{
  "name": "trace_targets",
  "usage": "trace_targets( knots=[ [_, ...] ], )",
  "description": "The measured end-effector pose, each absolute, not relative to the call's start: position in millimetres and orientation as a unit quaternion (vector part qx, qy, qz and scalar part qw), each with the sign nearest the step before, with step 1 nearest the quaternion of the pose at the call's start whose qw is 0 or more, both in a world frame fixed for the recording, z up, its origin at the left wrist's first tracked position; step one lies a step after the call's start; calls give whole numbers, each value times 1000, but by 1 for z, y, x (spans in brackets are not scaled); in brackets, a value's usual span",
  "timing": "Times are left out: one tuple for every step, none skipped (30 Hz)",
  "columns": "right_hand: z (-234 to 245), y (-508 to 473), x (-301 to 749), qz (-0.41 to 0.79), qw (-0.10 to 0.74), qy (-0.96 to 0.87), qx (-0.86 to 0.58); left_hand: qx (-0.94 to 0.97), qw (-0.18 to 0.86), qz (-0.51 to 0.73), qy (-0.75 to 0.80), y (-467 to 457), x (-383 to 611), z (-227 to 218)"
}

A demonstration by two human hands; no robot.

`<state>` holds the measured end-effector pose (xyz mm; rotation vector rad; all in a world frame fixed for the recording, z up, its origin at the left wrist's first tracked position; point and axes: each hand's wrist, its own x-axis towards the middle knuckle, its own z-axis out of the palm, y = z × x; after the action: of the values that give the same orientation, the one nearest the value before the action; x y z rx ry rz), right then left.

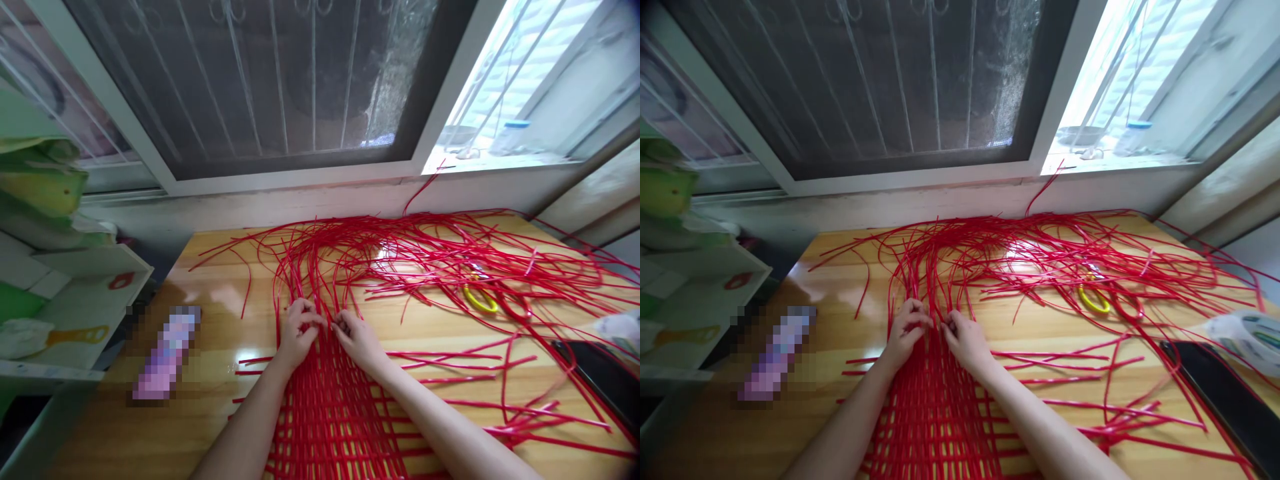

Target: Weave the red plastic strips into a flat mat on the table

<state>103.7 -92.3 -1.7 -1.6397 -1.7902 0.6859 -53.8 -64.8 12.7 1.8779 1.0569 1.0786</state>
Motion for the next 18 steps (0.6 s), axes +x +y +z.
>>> trace_targets(
  knots=[
    [-2, -92, 104, 255, 298, -680, -619, 733, 359, 418, 398, -66, -53, 14],
    [-2, -92, 104, 249, 291, -687, -618, 740, 355, 417, 390, -68, -52, 15],
    [-3, -93, 104, 242, 285, -695, -614, 748, 346, 416, 385, -68, -51, 15],
    [-3, -93, 104, 236, 282, -703, -609, 754, 330, 416, 386, -68, -50, 15],
    [-3, -94, 105, 233, 281, -709, -603, 759, 310, 417, 392, -68, -50, 15],
    [-3, -95, 105, 233, 282, -715, -595, 762, 290, 417, 401, -67, -49, 14],
    [-3, -96, 105, 236, 285, -720, -587, 764, 274, 416, 410, -66, -49, 14],
    [-2, -97, 106, 238, 288, -725, -579, 765, 265, 413, 417, -65, -50, 14],
    [-1, -98, 106, 239, 288, -730, -572, 766, 266, 407, 419, -64, -50, 14],
    [0, -99, 106, 238, 287, -735, -567, 769, 276, 399, 416, -63, -51, 14],
    [1, -100, 107, 236, 284, -739, -563, 773, 291, 388, 409, -62, -52, 14],
    [3, -100, 107, 235, 282, -742, -561, 778, 306, 375, 401, -61, -53, 15],
    [5, -101, 107, 234, 280, -746, -557, 782, 319, 362, 394, -61, -54, 15],
    [7, -102, 107, 232, 280, -751, -552, 786, 328, 351, 390, -60, -56, 16],
    [9, -102, 107, 229, 281, -757, -544, 788, 333, 342, 388, -60, -56, 17],
    [11, -103, 107, 223, 281, -765, -535, 789, 336, 336, 389, -60, -57, 17],
    [13, -104, 106, 217, 282, -772, -527, 789, 336, 331, 393, -59, -58, 18],
    [15, -104, 106, 210, 282, -777, -522, 788, 334, 328, 399, -58, -59, 19]
  ],
)
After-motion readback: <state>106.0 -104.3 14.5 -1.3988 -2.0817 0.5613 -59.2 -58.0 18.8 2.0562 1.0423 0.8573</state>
